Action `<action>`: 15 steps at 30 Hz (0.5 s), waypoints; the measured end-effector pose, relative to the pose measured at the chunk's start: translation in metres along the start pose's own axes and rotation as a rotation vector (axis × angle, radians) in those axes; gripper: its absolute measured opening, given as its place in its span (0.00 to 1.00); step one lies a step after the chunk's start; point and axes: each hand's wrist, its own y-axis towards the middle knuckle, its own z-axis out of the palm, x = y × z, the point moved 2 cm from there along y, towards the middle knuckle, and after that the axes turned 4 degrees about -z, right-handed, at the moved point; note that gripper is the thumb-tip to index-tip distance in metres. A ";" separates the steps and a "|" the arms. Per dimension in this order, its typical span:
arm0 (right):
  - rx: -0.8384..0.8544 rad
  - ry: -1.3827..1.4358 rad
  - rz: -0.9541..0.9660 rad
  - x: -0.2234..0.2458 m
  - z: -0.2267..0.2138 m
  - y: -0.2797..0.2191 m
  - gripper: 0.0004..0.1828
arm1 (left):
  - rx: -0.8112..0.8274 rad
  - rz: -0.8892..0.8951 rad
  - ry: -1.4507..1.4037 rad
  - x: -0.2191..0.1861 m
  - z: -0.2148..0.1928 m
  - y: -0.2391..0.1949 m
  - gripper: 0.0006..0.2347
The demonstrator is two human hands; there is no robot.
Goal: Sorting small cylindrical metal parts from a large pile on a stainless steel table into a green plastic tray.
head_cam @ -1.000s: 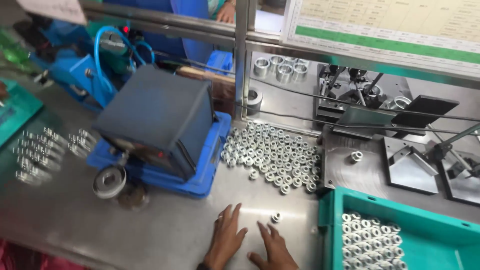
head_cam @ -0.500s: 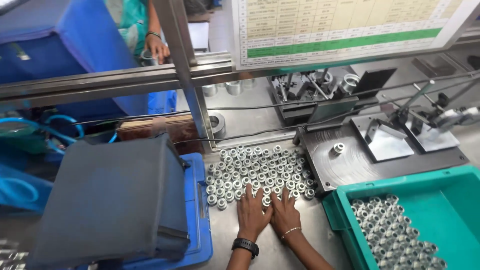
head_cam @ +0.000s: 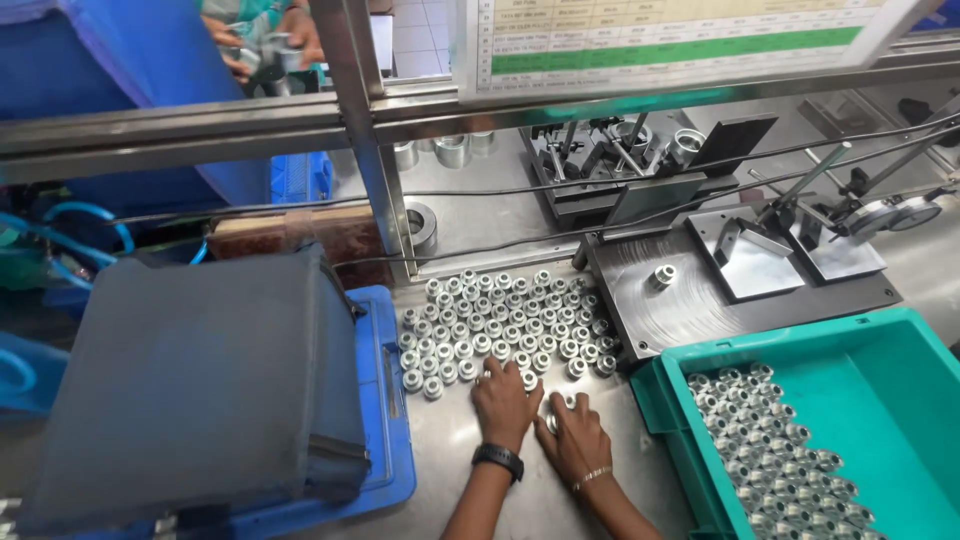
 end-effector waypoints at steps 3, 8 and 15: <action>0.081 0.007 -0.049 -0.006 0.003 0.000 0.24 | -0.096 0.028 0.030 0.003 0.025 -0.004 0.22; -0.016 0.007 -0.162 -0.029 0.023 -0.046 0.26 | -0.174 0.052 -0.009 0.008 0.048 -0.078 0.19; 0.255 0.052 -0.017 -0.051 0.048 -0.132 0.28 | 0.108 -0.148 -0.111 0.035 0.122 -0.207 0.22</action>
